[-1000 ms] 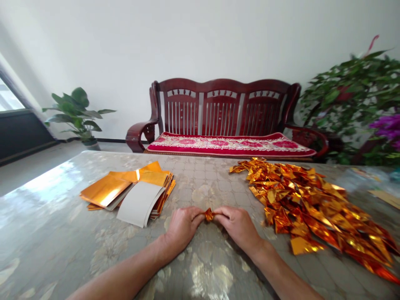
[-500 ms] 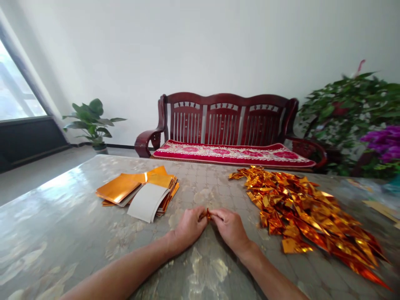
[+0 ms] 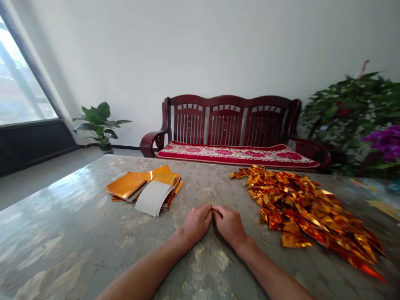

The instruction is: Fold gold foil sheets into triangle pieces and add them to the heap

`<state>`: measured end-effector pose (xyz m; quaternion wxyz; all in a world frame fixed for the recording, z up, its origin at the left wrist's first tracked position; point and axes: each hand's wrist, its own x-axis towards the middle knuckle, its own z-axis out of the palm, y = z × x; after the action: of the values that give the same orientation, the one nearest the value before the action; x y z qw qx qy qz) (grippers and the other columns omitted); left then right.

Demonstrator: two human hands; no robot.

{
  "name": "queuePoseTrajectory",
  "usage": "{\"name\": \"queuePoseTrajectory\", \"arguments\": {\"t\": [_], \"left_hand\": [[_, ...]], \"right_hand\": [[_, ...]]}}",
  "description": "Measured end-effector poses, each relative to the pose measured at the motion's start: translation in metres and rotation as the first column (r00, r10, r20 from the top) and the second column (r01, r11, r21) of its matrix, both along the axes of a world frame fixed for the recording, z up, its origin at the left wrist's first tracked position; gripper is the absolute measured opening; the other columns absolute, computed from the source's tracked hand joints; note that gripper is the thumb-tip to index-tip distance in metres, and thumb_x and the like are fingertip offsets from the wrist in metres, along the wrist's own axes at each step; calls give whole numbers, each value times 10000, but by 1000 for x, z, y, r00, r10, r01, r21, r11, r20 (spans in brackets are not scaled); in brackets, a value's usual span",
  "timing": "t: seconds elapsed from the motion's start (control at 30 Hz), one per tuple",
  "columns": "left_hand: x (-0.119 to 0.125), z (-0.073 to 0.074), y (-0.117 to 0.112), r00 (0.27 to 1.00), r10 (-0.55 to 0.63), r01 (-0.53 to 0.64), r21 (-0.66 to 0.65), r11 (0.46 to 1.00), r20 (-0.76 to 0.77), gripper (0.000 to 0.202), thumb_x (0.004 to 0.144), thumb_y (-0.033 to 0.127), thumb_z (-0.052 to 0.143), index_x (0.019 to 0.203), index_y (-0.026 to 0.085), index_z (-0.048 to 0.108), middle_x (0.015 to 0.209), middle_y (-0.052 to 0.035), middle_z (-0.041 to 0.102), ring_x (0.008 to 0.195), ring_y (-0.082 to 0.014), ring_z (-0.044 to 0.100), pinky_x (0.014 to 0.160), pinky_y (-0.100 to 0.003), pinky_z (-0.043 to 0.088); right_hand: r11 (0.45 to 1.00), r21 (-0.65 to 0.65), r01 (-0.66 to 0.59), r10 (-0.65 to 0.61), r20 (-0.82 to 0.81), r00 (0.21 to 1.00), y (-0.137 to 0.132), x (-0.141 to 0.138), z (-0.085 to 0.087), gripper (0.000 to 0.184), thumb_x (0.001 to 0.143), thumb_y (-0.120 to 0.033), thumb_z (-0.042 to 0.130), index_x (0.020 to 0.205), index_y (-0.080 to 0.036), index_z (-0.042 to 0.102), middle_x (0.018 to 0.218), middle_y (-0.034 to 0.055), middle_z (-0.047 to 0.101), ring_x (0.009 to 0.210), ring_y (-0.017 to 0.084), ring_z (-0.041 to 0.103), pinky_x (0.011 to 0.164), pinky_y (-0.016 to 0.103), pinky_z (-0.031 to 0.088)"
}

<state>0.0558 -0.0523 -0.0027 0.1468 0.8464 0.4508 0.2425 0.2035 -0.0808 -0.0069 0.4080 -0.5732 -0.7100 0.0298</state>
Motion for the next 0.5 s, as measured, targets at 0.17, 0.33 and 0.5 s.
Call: {"name": "queuePoseTrajectory", "arguments": {"t": [0.17,0.33,0.5], "left_hand": [[-2,2,-1,999,-40,40,1,999,-37,214,971,208,420,874,221,610,864,-18,717,791,-156,666,667,-243,393],[-2,3,-2,996,-56,56,0,998,-64,208,972,201,405,903,209,601,926,-41,720,854,-171,670,708,-245,423],[0,6,-2,992,-59,58,-17,998,-115,201,974,198,397,915,209,589,941,-48,715,861,-178,673,705,-247,433]], "right_hand": [[1000,21,-2,1,70,998,-2,0,-2,252,862,-130,490,851,-204,731,829,46,754,784,172,707,727,231,482],[999,44,14,-20,149,989,-2,-1,-2,256,871,-130,483,834,-207,724,807,45,752,738,165,702,679,221,464],[996,88,20,-37,188,982,-2,1,-3,263,875,-125,475,824,-211,719,764,40,742,689,157,690,636,217,451]]}}
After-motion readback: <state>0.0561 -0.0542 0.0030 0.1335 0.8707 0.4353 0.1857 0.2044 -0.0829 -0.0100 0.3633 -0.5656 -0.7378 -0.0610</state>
